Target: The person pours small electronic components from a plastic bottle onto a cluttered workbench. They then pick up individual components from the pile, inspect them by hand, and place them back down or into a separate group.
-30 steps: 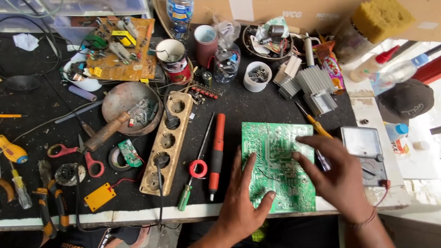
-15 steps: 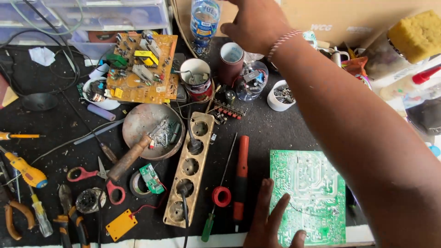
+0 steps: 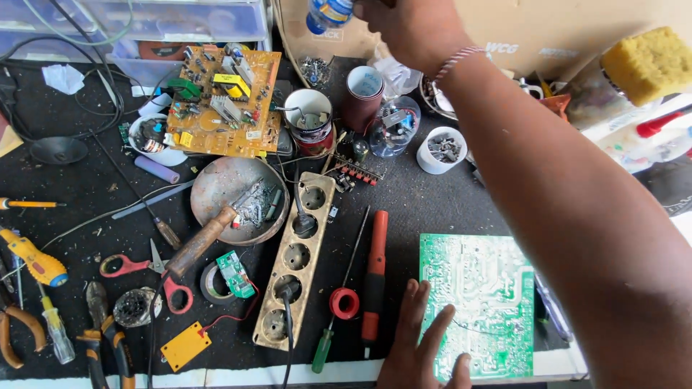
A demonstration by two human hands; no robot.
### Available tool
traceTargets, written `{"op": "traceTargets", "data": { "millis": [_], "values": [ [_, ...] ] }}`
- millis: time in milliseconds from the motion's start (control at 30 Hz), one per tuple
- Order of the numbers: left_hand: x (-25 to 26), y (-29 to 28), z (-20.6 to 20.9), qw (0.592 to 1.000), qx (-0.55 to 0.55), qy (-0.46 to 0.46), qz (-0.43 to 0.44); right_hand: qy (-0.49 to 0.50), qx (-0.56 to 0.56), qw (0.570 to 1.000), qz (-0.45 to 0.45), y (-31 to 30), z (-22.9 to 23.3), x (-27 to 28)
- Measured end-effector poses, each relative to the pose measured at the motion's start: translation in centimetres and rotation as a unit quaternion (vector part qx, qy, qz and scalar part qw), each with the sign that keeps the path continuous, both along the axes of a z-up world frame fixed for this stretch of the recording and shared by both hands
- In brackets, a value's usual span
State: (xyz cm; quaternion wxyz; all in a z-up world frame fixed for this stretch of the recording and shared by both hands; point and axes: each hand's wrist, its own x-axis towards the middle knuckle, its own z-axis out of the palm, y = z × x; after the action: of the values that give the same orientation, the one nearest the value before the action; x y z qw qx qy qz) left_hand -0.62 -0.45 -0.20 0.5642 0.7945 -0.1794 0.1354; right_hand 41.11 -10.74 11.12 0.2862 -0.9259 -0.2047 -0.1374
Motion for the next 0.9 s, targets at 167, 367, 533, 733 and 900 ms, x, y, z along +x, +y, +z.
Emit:
{"op": "traceTargets", "data": {
  "millis": [167,367,533,733,900],
  "values": [
    [0.2,0.3,-0.5,0.999,-0.023,-0.027,-0.005,-0.069,-0.016,0.995,0.067,-3.7,7.2,-13.0],
    [0.0,1.1,-0.7,0.996,-0.062,-0.059,-0.034,-0.112,-0.085,0.988,0.067,-7.6,8.3,-31.1],
    [-0.6,0.5,1.7,0.995,-0.071,-0.065,0.006,-0.055,-0.084,0.992,-0.081,-9.5,3.0,-42.1],
    [1.0,-0.2,2.4,0.993,-0.026,-0.112,0.02,-0.061,-0.096,0.993,0.003,-8.7,0.4,-46.4],
    [1.6,0.0,0.9,0.995,-0.049,-0.083,-0.037,-0.037,-0.027,0.998,0.051,-8.1,-0.8,-47.5]
  ]
}}
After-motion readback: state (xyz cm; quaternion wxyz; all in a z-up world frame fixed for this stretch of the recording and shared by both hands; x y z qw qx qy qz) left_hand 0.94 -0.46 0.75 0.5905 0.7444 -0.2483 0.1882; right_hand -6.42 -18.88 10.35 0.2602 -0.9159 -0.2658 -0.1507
